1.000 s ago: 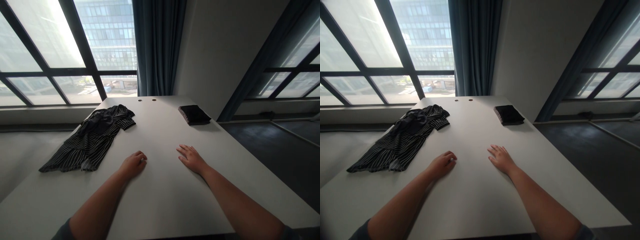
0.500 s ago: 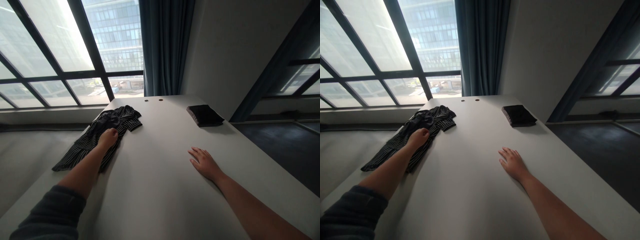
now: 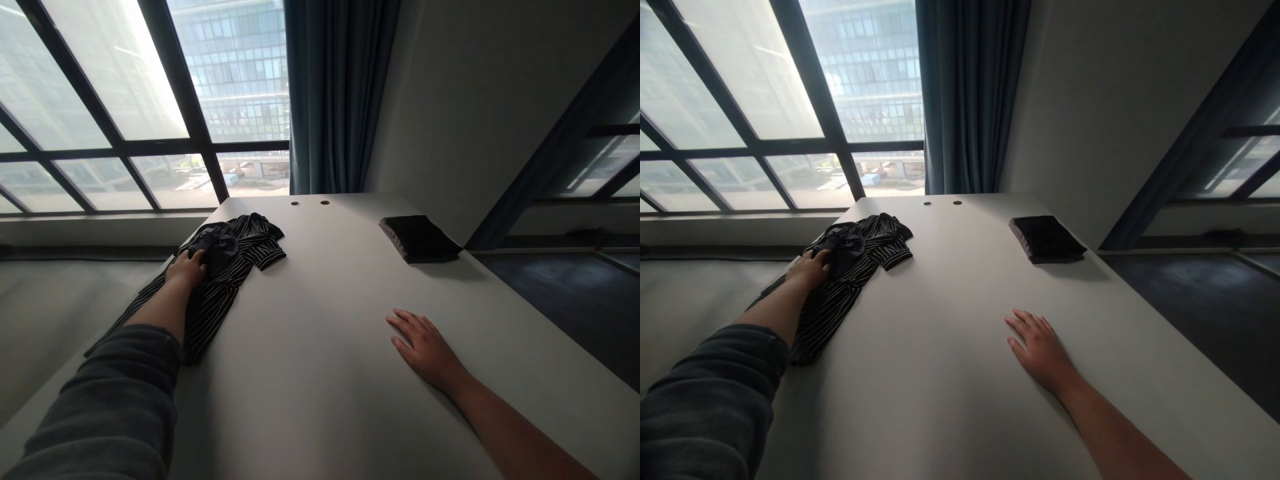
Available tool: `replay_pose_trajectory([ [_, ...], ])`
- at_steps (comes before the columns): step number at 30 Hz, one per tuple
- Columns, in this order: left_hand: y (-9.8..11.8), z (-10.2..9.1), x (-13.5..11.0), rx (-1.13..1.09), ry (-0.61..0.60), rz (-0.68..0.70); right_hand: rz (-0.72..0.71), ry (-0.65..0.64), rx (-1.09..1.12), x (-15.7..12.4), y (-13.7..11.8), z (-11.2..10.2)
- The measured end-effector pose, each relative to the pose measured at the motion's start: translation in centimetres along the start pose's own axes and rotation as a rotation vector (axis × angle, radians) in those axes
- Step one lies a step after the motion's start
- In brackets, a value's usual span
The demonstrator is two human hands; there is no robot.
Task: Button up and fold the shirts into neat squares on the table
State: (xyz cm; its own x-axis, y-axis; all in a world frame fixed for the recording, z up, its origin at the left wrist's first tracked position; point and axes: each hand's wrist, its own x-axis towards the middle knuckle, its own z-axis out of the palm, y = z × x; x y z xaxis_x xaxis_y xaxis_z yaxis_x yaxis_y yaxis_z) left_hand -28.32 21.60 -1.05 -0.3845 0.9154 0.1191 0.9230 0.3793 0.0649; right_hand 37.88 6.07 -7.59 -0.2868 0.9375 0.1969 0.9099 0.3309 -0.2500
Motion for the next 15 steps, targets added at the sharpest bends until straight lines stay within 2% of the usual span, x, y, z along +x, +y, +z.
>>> replay_pose_trajectory([
  [5, 0.2, 0.2, 2.0, -0.02, -0.033, -0.052, 0.003, 0.0, 0.004, 0.0, 0.0, -0.1],
  [10, 0.9, 0.2, 2.0, -0.034, -0.086, -0.061, 0.02, -0.005, 0.004, -0.1, 0.0, -0.1],
  [13, 1.1, 0.1, 1.3, -0.027, -0.033, -0.064, 0.022, -0.009, 0.009, -0.1, -0.1, -0.2],
  [15, 1.2, -0.2, 0.8, -0.035, 0.047, -0.062, 0.02, -0.008, 0.014, -0.1, -0.2, -0.2],
])
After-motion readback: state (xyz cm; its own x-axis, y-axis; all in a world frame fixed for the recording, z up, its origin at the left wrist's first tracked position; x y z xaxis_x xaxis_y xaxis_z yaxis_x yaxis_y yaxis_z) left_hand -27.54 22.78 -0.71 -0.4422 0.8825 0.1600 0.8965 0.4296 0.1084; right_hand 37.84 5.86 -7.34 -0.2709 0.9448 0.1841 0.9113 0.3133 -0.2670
